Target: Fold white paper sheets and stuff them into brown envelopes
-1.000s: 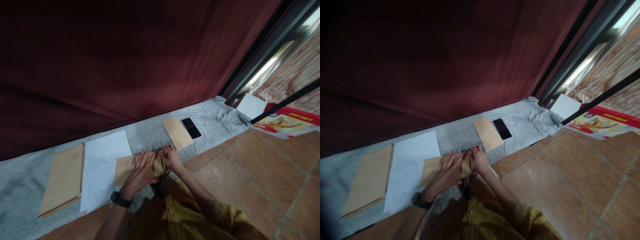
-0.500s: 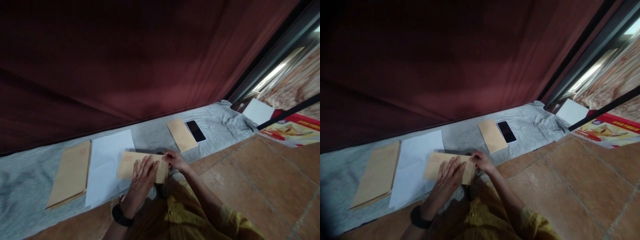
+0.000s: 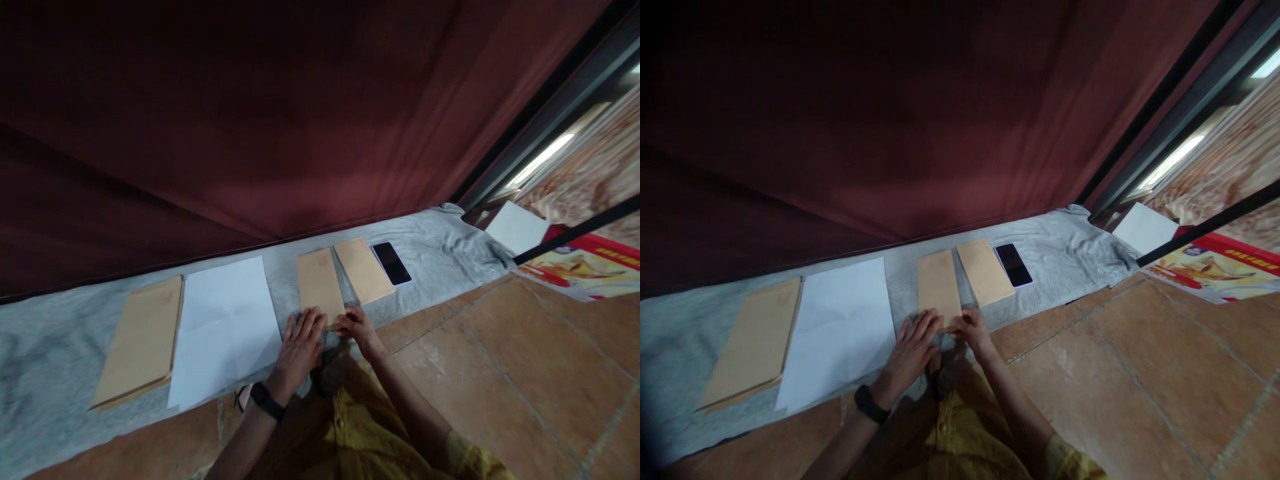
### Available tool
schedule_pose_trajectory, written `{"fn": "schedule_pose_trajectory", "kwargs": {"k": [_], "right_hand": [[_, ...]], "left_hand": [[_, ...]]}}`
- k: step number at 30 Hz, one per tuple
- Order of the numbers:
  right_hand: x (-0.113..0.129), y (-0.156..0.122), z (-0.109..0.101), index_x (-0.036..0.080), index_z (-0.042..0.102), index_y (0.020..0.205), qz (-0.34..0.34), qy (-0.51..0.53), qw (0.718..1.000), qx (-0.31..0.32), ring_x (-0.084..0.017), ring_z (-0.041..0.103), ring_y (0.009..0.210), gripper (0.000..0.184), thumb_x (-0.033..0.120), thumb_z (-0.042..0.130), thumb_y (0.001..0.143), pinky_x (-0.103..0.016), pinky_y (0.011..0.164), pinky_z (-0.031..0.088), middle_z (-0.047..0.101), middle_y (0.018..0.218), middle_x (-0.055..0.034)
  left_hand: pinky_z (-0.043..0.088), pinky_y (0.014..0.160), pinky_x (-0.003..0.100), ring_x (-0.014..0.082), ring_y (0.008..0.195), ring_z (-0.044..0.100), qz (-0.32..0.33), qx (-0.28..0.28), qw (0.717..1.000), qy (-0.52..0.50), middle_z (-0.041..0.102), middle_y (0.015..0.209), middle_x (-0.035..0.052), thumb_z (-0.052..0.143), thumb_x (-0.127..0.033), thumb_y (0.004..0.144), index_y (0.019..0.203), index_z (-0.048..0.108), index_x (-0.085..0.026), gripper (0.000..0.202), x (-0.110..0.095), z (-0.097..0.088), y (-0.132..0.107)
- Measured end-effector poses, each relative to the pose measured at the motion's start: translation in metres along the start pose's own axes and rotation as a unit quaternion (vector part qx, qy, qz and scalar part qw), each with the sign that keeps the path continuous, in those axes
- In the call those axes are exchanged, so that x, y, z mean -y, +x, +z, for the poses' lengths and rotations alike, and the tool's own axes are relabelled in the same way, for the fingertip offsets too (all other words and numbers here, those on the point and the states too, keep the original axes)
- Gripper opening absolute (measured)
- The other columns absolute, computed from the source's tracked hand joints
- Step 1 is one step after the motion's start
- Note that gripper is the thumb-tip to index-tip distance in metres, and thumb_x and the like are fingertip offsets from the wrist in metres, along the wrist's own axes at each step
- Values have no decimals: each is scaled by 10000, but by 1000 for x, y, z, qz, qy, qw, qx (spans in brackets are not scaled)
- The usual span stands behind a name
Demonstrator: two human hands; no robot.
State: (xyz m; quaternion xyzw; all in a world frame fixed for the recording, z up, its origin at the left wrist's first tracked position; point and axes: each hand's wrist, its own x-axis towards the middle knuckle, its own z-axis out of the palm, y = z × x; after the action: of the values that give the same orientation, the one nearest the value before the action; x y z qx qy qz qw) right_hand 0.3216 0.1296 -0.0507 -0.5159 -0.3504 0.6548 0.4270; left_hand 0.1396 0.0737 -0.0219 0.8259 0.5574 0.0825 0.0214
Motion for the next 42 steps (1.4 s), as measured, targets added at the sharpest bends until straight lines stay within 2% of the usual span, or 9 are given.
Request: {"fn": "schedule_pose_trajectory", "kwargs": {"k": [4,7,10,13,21,25,30,35,42], "right_hand": [[-1,-7,-7,193,613,944,-65,-152,986,-12,-141,573,541,273,395,697,781,-255,519,492,623,673,27],[1,-18,-9,205,593,1154,-158,-405,899,-48,-167,641,669,239,231,545,921,-249,603,471,681,821,-26],[6,-29,-8,216,598,1163,-202,-545,812,-49,-176,660,736,220,180,475,984,-247,627,462,682,937,-65],[11,-34,-8,215,619,1124,-236,-576,782,-30,-182,645,777,209,174,451,1007,-263,677,491,650,962,-69],[12,-33,-19,226,600,1252,-330,-530,780,41,-262,550,1154,321,179,605,935,-421,981,497,586,1256,-106],[9,-25,-24,226,636,1183,-330,-519,787,52,-263,560,1132,275,134,577,931,-435,985,485,619,1211,-95],[9,-16,-26,213,674,1013,-332,-476,813,44,-243,594,1027,138,152,581,931,-393,930,501,646,1073,-82],[3,-10,-26,199,664,937,-330,-444,833,23,-226,601,968,109,146,569,928,-358,884,506,645,1015,-80],[-2,-9,-24,197,646,940,-324,-464,824,1,-228,582,959,110,137,557,915,-369,887,487,636,984,-78]], "left_hand": [[362,1175,503,257,1422,431,-21,-1,1000,-3,484,1526,102,499,-230,953,1433,474,-230,481,-7,9,-1],[402,1146,479,261,1409,447,-26,8,999,20,499,1511,128,467,-182,954,1424,489,-195,471,-13,15,-1],[425,1123,468,272,1387,475,-24,19,999,44,523,1485,157,432,-103,935,1414,506,-163,489,-16,16,1],[442,1106,445,265,1345,520,-13,23,998,57,579,1423,165,423,-59,914,1366,552,-157,480,-16,14,7],[471,1069,422,277,1332,525,2,-7,998,56,593,1400,159,460,-75,901,1332,580,-172,457,-10,24,8],[476,1049,420,274,1309,538,2,-24,999,40,607,1377,144,470,-66,890,1287,597,-184,433,-8,25,7],[485,1021,416,252,1219,583,-27,-54,998,-31,661,1266,104,473,-187,954,1029,655,-205,198,-8,18,11],[484,996,421,249,1177,590,-47,-59,995,-61,665,1251,105,436,-221,979,1054,642,-189,221,-3,20,10],[488,971,416,257,1136,592,-61,-67,994,-68,659,1225,127,413,-154,956,1028,641,-162,239,2,23,10]]}}
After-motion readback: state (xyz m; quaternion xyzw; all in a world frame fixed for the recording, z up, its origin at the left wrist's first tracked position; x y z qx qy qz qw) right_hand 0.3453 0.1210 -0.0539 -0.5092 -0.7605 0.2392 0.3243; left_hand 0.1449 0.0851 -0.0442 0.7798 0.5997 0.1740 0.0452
